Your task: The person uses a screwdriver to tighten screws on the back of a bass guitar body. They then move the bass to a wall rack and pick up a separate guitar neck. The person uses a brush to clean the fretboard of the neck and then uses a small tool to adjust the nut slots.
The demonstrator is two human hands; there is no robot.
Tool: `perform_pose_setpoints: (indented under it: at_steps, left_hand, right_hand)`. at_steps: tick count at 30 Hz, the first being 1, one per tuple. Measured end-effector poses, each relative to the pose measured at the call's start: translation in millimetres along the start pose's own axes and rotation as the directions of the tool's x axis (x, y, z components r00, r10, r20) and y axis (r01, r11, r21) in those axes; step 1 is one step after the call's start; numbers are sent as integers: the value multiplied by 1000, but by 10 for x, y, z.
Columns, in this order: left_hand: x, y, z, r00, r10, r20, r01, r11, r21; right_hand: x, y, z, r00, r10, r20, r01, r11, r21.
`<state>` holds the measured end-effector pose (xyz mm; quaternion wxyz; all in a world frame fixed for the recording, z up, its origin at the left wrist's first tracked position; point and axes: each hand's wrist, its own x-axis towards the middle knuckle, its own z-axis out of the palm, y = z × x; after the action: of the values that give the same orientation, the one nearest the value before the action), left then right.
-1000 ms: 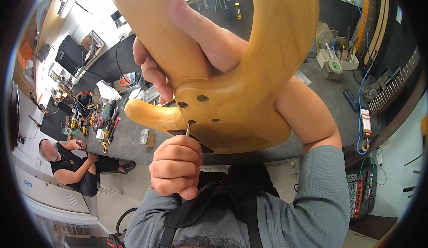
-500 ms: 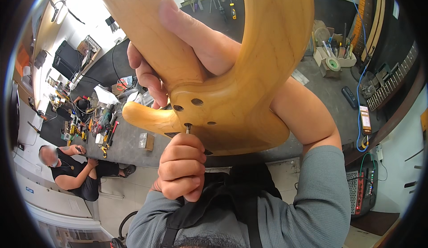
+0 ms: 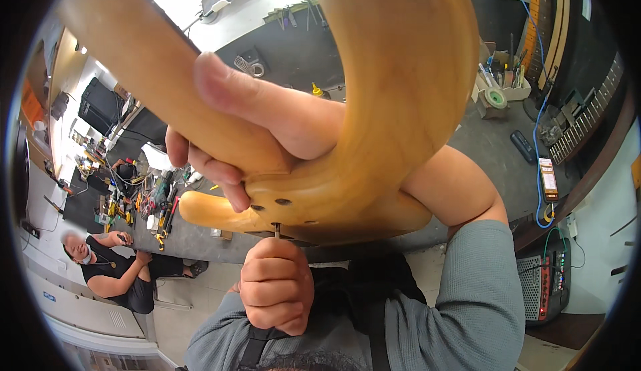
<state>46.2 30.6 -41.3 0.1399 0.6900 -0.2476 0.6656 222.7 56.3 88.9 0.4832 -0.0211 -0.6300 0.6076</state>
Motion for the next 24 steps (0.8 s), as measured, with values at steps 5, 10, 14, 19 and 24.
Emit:
perform_pose_setpoints:
  at_steps: [5, 10, 14, 19, 24]
  left_hand:
    - [67, -104, -14, 1000, 21, 23, -21, 1000, -13]
    - [132, -149, -226, 981, 59, 187, -55, 998, -27]
    - [204, -177, -322, 957, 38, 289, -17, 997, -74]
    - [364, -217, -380, 919, 56, 391, -22, 996, -92]
    - [569, -262, -408, 820, 105, 563, -16, 987, -160]
  right_hand:
    - [49, 24, -12, 1000, 18, -24, -20, 999, -47]
    - [35, -27, 68, 997, 37, -71, -45, 992, -115]
    - [98, 38, -34, 998, 31, -61, -37, 994, -107]
    - [187, 64, -78, 998, 25, -62, -33, 991, -130]
    - [124, 31, -53, 998, 53, -45, -60, 984, -166]
